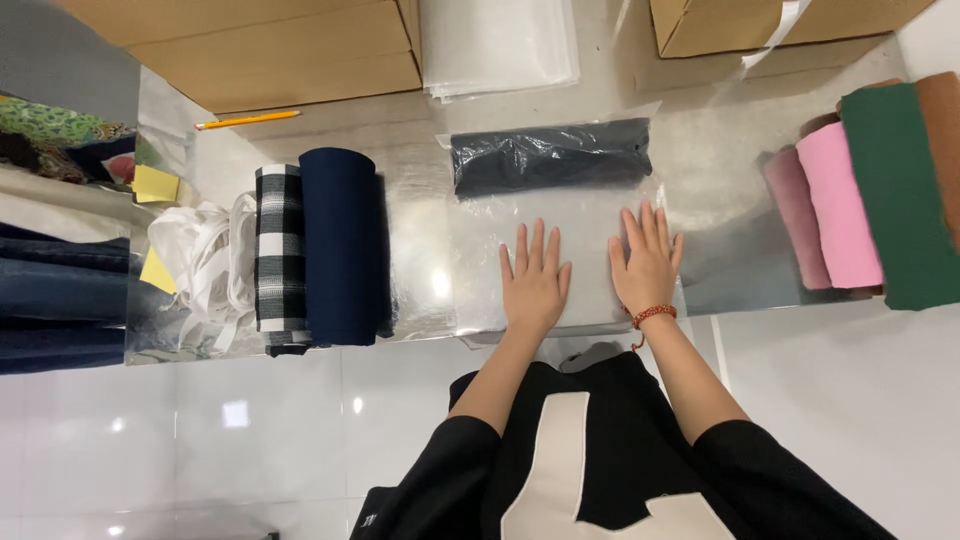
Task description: The person wraps a folded dark garment in a clear plastic bag and places it into a cardboard box. They then close the box and tie it securely with a white ribbon, finishing with a bow. Finally, they attach a yellow sticky note to the top of the box using a pencil.
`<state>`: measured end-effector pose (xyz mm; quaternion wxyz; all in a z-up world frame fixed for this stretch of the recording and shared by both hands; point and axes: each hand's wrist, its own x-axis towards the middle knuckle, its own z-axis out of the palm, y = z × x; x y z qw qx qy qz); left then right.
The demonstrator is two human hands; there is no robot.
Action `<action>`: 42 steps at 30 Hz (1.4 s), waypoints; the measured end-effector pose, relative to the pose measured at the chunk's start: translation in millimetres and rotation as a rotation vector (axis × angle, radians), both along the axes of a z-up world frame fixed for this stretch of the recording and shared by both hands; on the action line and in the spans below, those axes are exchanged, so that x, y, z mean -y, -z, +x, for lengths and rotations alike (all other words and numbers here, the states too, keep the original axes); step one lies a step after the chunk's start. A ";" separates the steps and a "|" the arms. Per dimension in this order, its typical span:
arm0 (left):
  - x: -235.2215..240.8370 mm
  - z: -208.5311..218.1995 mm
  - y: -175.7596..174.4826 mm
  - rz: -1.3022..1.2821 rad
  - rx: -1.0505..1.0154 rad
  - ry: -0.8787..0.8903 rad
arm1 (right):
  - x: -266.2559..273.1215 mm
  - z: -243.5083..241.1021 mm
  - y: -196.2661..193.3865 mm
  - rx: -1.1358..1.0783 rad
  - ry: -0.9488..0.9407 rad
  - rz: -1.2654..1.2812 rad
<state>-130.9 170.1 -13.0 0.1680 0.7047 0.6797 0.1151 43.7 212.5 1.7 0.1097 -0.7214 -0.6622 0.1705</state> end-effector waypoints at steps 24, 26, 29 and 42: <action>104.2 -114.9 33.3 -0.073 0.561 -0.806 | 78.0 127.3 36.5 -0.366 0.226 -0.145; 124.4 -112.3 44.4 -0.087 0.691 -0.835 | 99.0 134.0 34.9 -0.391 0.237 -0.174; 160.6 -104.5 54.9 -0.132 0.876 -0.843 | 133.0 145.1 38.5 -0.504 0.267 -0.214; 268.2 -52.7 33.1 -0.086 1.540 -1.166 | 230.2 143.7 74.5 -1.035 0.491 -0.165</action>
